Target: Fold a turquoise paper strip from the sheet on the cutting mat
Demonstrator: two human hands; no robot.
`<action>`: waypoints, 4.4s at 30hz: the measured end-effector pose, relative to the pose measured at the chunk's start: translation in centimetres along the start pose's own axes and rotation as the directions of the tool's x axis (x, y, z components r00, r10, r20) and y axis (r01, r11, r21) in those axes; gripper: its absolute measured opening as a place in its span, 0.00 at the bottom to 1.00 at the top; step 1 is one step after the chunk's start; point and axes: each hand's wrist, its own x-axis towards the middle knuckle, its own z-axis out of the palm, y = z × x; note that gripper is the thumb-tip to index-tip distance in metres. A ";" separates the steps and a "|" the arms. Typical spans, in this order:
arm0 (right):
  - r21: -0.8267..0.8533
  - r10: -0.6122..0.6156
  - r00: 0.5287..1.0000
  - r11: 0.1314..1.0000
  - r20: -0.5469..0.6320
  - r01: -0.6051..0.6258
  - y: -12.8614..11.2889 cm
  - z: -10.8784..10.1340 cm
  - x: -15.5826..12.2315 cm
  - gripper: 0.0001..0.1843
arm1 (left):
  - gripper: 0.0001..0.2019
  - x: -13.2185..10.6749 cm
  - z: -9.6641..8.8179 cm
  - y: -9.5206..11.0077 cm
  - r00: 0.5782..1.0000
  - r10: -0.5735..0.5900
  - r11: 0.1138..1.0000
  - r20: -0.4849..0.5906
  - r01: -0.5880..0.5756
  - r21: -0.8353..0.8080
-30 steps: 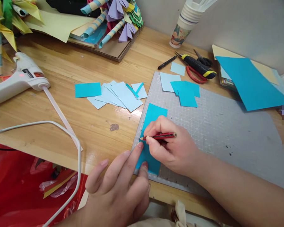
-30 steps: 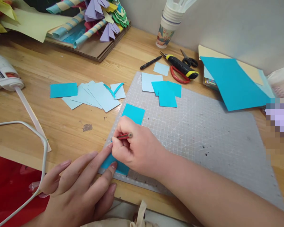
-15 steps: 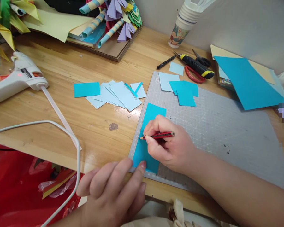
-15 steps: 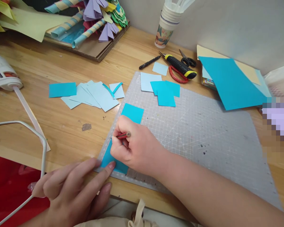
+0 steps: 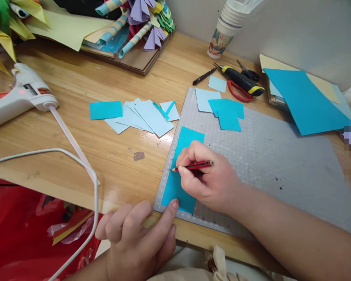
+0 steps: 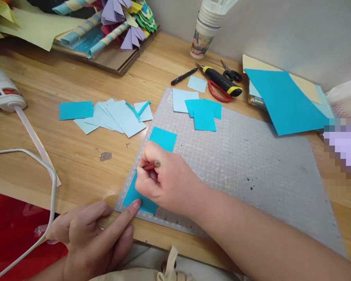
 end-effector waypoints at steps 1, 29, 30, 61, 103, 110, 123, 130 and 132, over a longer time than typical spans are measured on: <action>0.004 0.002 1.000 1.000 -0.001 -0.002 0.0 0.0 0.0 0.07 | 0.20 0.0 0.0 0.2 0.999 -0.033 0.999 0.000 0.033 -0.014; -0.031 -0.025 0.999 0.999 0.020 0.025 0.1 0.1 0.0 0.09 | 0.14 0.9 0.0 1.2 0.989 -0.147 0.986 -0.031 0.145 -0.081; -0.020 -0.020 0.999 1.000 0.026 0.020 0.0 0.1 0.0 0.09 | 0.14 0.9 -0.1 1.2 0.990 -0.139 0.988 -0.032 0.136 -0.077; 0.348 0.033 0.949 0.926 0.312 -0.147 -0.8 -4.2 1.4 0.20 | 0.13 2.9 -2.1 1.9 0.985 -0.160 0.985 0.070 0.164 -0.054; 0.131 0.128 0.991 0.984 -0.041 -0.121 6.9 -15.0 -9.0 0.17 | 0.12 20.6 4.8 9.5 0.739 0.093 0.922 0.668 0.189 -0.338; -0.026 0.113 0.990 0.993 -0.079 -0.115 6.7 -14.9 -8.8 0.14 | 0.11 19.3 4.2 9.7 0.868 0.365 0.900 0.337 -0.237 -0.366; -0.107 0.088 0.991 0.989 -0.099 -0.098 6.9 -14.8 -8.7 0.13 | 0.13 18.9 3.5 9.9 0.729 0.562 0.827 0.391 -0.510 -0.238; -0.221 0.069 0.993 0.971 -0.097 -0.089 6.6 -14.8 -8.4 0.13 | 0.18 19.5 2.8 10.5 0.701 0.596 0.803 0.391 -0.529 -0.276; -0.221 0.083 0.992 0.970 -0.095 -0.103 6.5 -14.8 -8.4 0.14 | 0.18 19.6 2.7 10.4 0.703 0.597 0.802 0.386 -0.527 -0.281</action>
